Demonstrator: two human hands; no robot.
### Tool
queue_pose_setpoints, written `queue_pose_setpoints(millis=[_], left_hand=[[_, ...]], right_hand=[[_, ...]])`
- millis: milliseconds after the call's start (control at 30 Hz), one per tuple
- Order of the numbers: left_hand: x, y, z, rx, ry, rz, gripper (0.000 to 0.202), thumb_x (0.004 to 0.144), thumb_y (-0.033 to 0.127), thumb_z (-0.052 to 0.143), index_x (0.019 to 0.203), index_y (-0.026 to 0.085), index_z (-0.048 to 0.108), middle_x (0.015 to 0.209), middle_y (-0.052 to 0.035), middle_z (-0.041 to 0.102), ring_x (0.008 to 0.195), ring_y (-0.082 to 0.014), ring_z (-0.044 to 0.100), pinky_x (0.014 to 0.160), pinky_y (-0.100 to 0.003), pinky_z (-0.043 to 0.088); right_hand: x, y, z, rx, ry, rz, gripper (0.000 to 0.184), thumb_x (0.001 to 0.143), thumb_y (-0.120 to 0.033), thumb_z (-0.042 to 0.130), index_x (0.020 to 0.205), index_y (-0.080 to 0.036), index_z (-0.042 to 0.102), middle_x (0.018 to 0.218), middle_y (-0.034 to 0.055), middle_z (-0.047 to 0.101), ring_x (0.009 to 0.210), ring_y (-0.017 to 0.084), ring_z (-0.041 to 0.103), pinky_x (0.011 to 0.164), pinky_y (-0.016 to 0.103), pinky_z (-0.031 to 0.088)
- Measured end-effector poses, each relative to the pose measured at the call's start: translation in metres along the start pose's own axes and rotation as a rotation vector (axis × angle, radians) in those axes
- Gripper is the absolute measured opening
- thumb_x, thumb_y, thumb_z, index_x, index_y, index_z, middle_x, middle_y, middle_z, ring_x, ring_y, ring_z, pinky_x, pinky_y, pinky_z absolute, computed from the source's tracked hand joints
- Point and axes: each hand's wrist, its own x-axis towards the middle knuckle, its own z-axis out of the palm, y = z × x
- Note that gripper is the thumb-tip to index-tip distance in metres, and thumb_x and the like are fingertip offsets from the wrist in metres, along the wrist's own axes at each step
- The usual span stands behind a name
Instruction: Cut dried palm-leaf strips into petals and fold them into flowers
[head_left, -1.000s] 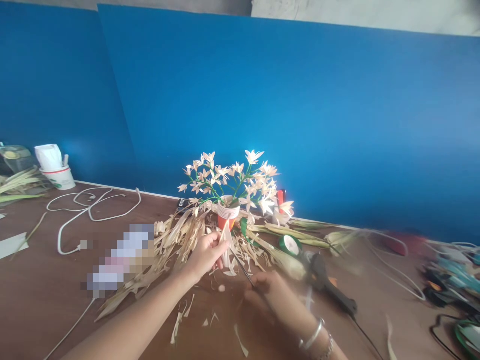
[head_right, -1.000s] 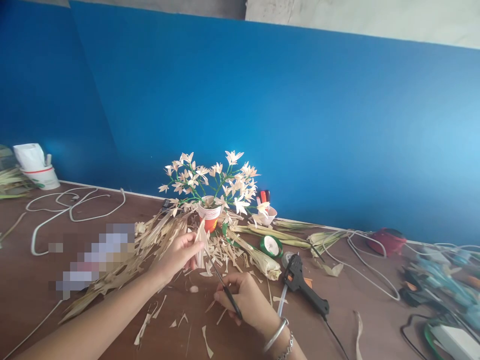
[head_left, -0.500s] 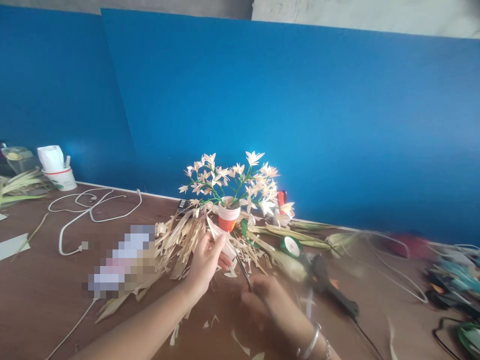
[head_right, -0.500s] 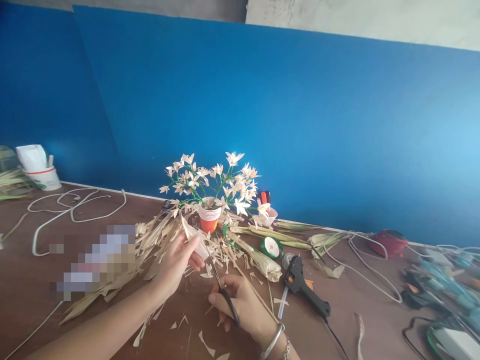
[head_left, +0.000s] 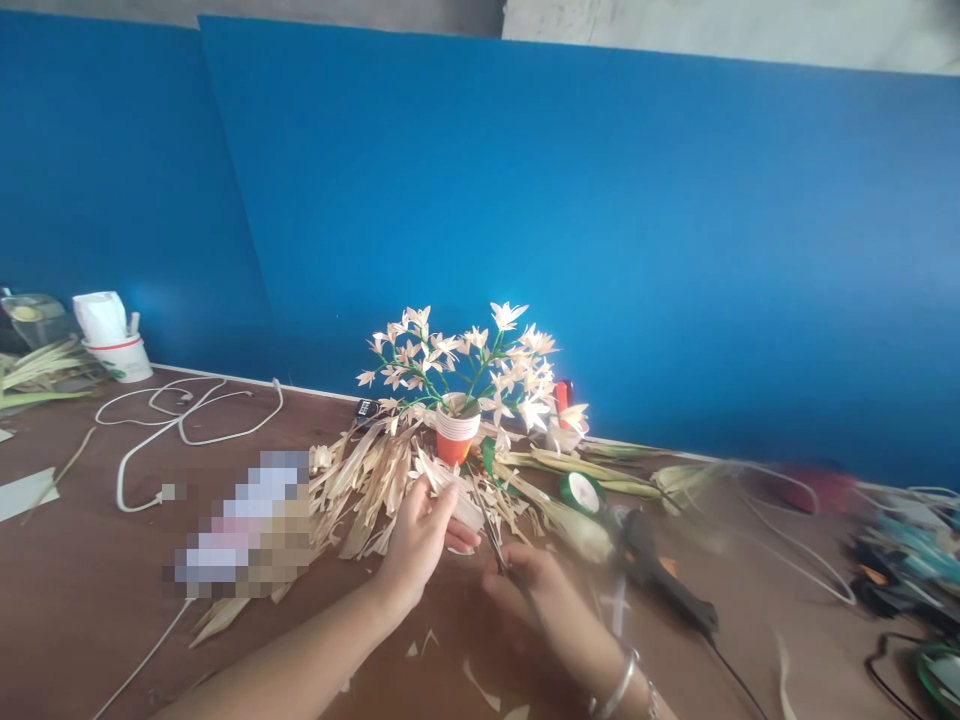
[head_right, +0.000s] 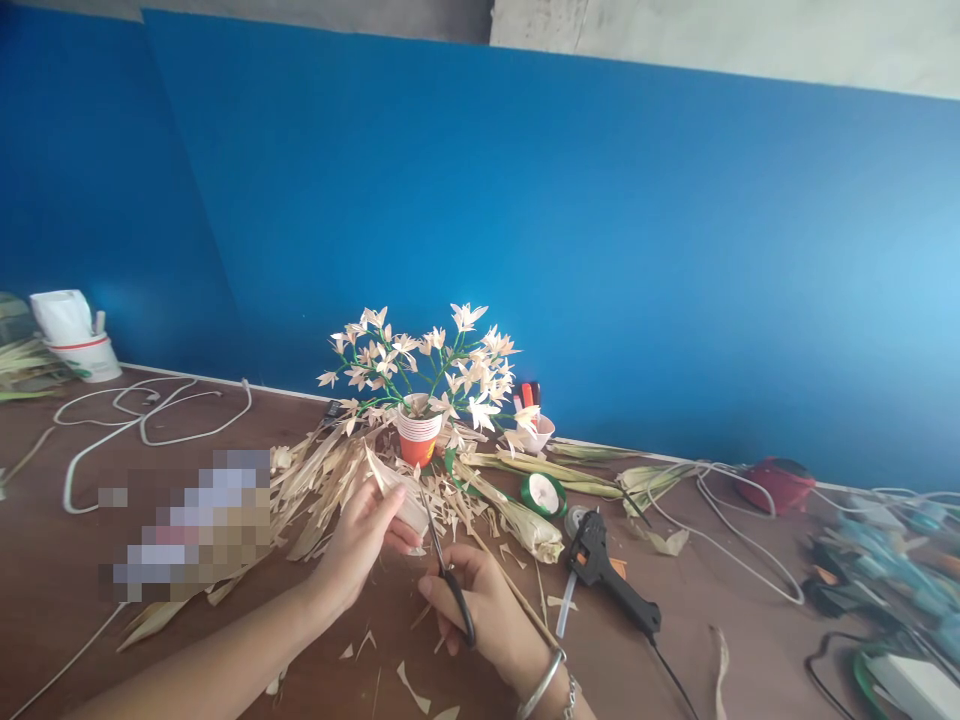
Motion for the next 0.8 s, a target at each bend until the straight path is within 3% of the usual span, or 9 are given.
queue_pose_setpoints(millis=[267,800], left_hand=[[0.002,-0.001,-0.002,0.031,-0.006,-0.007,0.034,0.079,0.050,0.056,0.092,0.020,0.044,0.050,0.0046,0.061,0.047,-0.0186,0.065,0.043,-0.024,0.049],[0.006,0.008,-0.005,0.067,-0.067,0.001,0.033,0.079,0.047,0.055,0.098,0.021,0.047,0.046,0.0064,0.056,0.041,-0.0175,0.062,0.037,-0.022,0.046]], right_hand=[[0.000,-0.004,-0.002,-0.069,0.031,-0.100,0.042,0.069,-0.059,0.062,0.066,-0.017,0.056,0.044,-0.0047,0.047,0.042,0.009,0.045,0.038,0.018,0.033],[0.002,0.006,-0.008,-0.136,0.044,-0.125,0.036,0.069,-0.052,0.066,0.068,-0.016,0.060,0.053,-0.0024,0.054,0.055,0.013,0.053,0.049,0.021,0.041]])
